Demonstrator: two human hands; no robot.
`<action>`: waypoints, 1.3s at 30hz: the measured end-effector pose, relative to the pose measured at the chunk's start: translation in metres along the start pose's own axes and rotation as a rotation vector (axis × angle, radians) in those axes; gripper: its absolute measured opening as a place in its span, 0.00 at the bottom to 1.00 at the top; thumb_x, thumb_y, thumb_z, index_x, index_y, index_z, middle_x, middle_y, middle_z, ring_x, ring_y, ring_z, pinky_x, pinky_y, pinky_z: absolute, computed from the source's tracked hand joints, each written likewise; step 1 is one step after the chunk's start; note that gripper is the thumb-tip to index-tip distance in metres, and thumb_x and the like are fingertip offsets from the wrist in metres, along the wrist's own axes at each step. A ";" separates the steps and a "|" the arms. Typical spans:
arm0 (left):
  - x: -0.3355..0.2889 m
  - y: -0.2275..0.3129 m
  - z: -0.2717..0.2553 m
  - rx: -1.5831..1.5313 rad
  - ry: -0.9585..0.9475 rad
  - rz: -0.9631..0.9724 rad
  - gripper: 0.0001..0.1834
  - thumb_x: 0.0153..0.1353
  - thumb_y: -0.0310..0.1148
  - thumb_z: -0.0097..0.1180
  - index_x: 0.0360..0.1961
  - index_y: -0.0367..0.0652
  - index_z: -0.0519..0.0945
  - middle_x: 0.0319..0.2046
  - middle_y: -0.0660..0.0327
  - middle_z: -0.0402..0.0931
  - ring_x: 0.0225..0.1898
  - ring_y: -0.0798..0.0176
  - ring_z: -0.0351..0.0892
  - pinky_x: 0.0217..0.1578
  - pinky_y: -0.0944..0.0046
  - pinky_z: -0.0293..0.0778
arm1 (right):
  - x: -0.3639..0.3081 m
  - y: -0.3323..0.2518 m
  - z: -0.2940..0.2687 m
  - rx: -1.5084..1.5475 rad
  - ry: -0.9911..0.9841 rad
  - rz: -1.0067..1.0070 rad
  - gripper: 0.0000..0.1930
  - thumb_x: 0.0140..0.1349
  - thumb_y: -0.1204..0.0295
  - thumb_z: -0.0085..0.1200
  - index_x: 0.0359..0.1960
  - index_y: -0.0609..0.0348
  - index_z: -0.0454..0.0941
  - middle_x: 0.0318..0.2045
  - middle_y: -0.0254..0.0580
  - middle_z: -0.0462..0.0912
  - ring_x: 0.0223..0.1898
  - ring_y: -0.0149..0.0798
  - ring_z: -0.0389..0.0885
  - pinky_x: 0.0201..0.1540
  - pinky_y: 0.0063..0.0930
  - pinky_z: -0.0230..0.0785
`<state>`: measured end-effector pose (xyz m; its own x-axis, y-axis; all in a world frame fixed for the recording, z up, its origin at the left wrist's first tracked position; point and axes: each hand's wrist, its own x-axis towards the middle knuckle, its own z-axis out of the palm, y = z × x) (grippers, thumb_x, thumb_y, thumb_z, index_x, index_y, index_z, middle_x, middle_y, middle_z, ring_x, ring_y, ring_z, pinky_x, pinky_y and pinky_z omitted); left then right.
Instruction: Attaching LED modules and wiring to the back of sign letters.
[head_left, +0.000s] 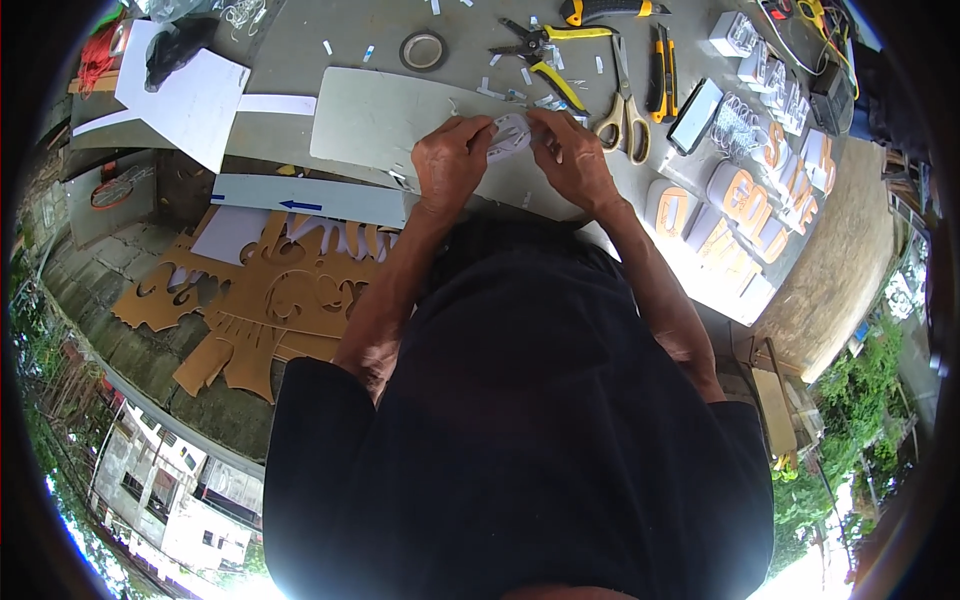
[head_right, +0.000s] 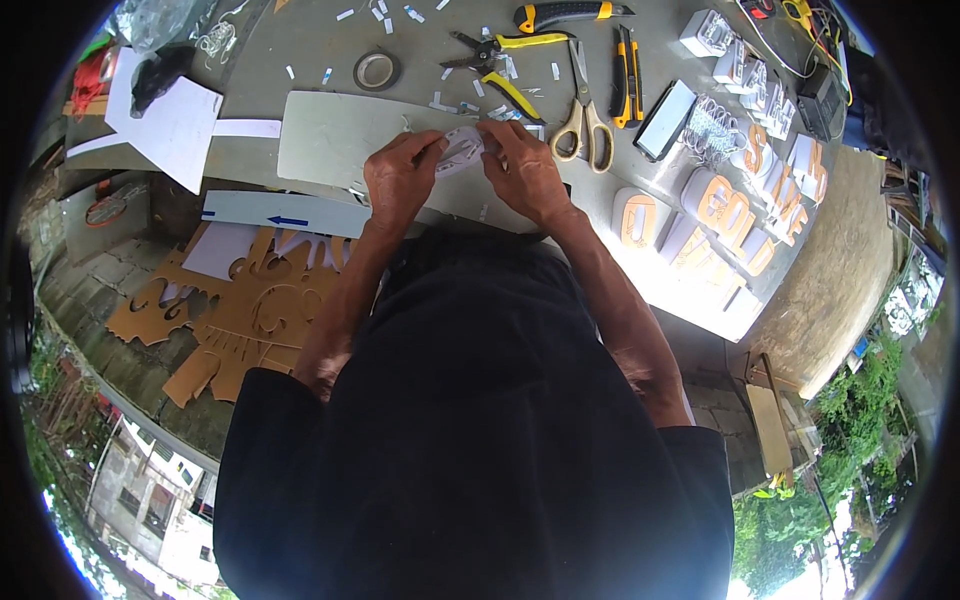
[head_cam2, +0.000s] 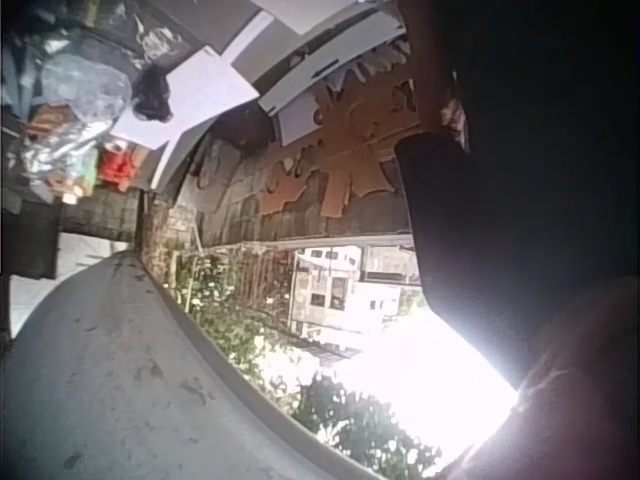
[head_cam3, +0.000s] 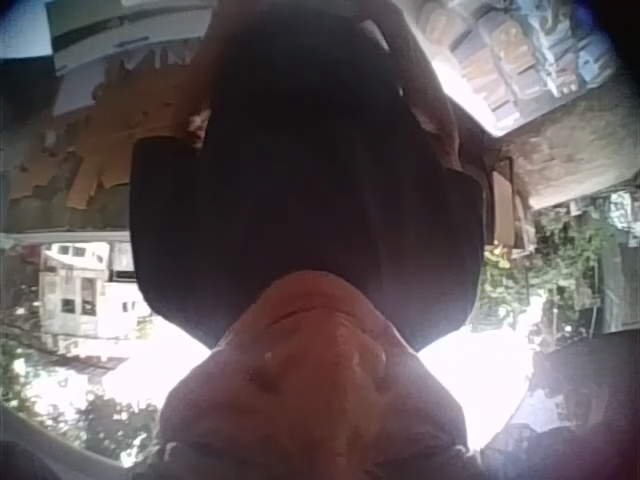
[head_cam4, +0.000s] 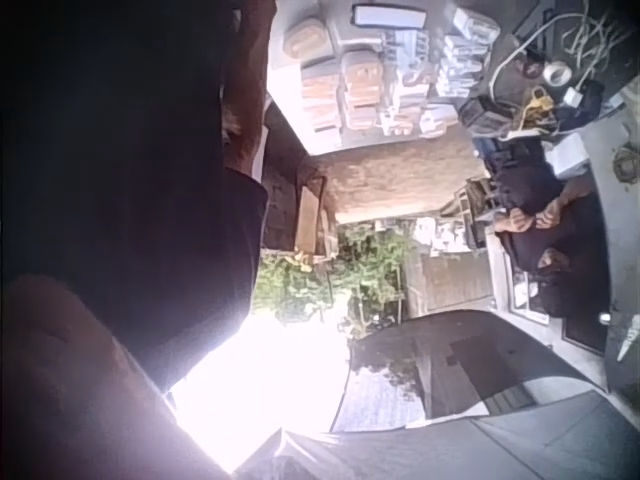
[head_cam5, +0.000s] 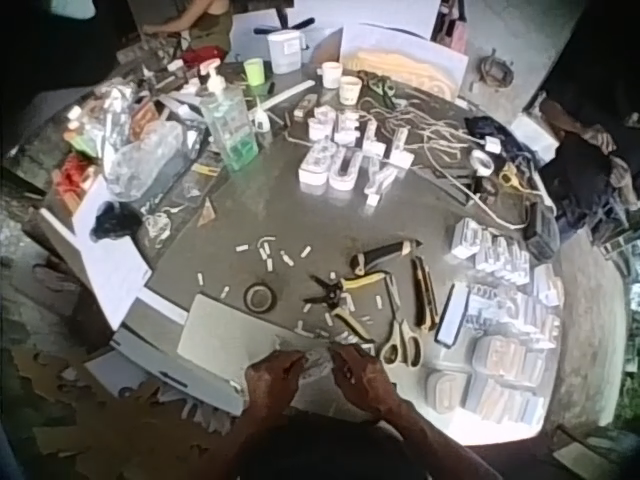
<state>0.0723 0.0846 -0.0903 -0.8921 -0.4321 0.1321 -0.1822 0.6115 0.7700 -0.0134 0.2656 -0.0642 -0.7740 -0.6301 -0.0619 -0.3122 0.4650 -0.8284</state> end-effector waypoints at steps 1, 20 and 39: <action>0.002 0.000 0.001 -0.014 -0.005 0.031 0.04 0.57 0.31 0.68 0.34 0.48 0.88 0.28 0.62 0.84 0.26 0.54 0.84 0.27 0.58 0.77 | 0.001 -0.002 -0.002 0.051 -0.040 0.047 0.19 0.61 0.79 0.61 0.54 0.60 0.76 0.39 0.49 0.83 0.36 0.48 0.86 0.41 0.39 0.80; 0.005 -0.001 0.000 0.013 -0.041 0.124 0.04 0.58 0.29 0.69 0.35 0.48 0.88 0.31 0.64 0.85 0.26 0.60 0.85 0.27 0.63 0.78 | 0.005 0.000 0.020 -0.106 0.109 0.022 0.15 0.59 0.75 0.64 0.49 0.57 0.82 0.37 0.47 0.83 0.35 0.46 0.86 0.40 0.37 0.80; 0.003 -0.003 0.004 0.069 -0.008 0.166 0.04 0.56 0.33 0.68 0.33 0.52 0.86 0.27 0.67 0.81 0.26 0.57 0.83 0.25 0.58 0.75 | 0.016 0.011 0.020 -0.085 0.125 0.013 0.11 0.62 0.74 0.62 0.47 0.55 0.86 0.35 0.43 0.83 0.33 0.41 0.86 0.39 0.33 0.77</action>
<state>0.0682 0.0841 -0.0946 -0.9154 -0.3167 0.2485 -0.0603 0.7182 0.6933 -0.0175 0.2480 -0.0854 -0.8392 -0.5438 0.0013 -0.3426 0.5269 -0.7778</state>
